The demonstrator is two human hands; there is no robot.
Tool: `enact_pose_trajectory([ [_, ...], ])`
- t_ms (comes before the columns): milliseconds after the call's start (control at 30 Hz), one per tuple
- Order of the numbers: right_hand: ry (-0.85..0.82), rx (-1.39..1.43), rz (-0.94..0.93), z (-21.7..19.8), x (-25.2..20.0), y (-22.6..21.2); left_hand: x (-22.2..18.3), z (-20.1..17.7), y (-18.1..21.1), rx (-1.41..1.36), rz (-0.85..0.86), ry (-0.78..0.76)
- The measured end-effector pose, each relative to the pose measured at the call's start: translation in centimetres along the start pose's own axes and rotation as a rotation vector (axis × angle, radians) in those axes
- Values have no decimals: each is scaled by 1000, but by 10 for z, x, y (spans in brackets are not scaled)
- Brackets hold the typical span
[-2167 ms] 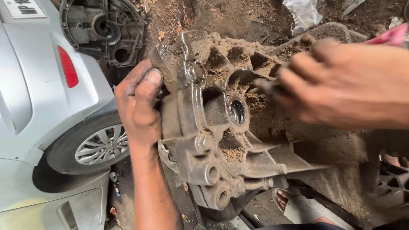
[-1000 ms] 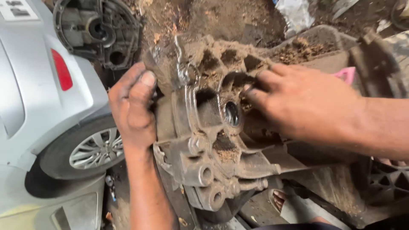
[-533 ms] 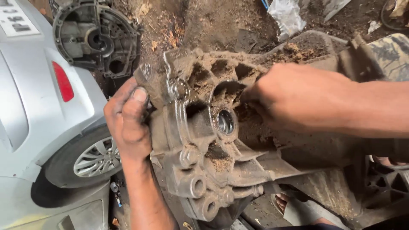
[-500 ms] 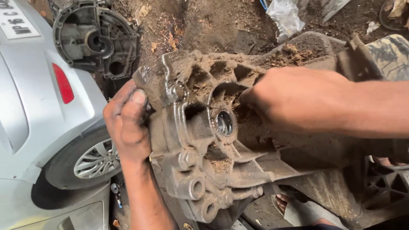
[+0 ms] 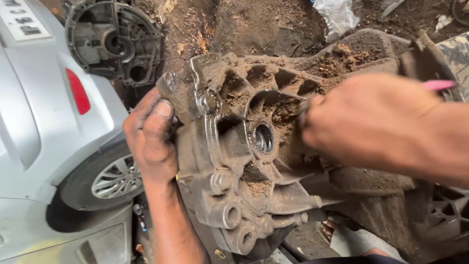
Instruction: The person cleans a dirty metal engine component by scraping away thick mud with a small tool and their fingers. They then use a pink brush to scrub the internal crevices and surfaces of the part.
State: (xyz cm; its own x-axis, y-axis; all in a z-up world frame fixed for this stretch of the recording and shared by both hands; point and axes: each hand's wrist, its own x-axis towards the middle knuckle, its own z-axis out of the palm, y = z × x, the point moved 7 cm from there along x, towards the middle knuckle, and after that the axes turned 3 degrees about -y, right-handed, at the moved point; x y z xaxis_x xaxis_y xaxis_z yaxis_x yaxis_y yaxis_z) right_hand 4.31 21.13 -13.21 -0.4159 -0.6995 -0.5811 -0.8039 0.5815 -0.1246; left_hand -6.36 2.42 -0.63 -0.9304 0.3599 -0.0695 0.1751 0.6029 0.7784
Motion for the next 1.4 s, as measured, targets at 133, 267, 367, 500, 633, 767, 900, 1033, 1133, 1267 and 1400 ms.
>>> enact_pose_trajectory([
  [133,-94,187,159,-5,-15,24,-2,-5,-1,-9,19,18],
  [267,-165,423,314,21,-15,40,1,-2,4,30,3,7],
  [367,-131,381,186,15,-21,33,1,2,4,24,13,6],
  [500,-67,717,217,-11,-30,34,1,5,7,-31,6,16],
  [633,38,1087,238,-12,-24,33,2,6,6,-43,1,5],
  [767,99,1202,262,-22,-26,43,3,4,3,-30,1,6],
  [900,229,875,173,3,2,31,2,4,2,-44,-15,6],
  [1033,954,148,174,-33,-32,21,2,4,1,-56,-5,2],
  [1133,945,-121,191,-27,-28,11,2,3,4,-30,14,-2],
  [1267,1247,-217,233,-30,-39,2,4,4,4,-11,5,-4],
  [1400,1302,-253,281,-41,-26,1,3,2,0,4,8,10],
])
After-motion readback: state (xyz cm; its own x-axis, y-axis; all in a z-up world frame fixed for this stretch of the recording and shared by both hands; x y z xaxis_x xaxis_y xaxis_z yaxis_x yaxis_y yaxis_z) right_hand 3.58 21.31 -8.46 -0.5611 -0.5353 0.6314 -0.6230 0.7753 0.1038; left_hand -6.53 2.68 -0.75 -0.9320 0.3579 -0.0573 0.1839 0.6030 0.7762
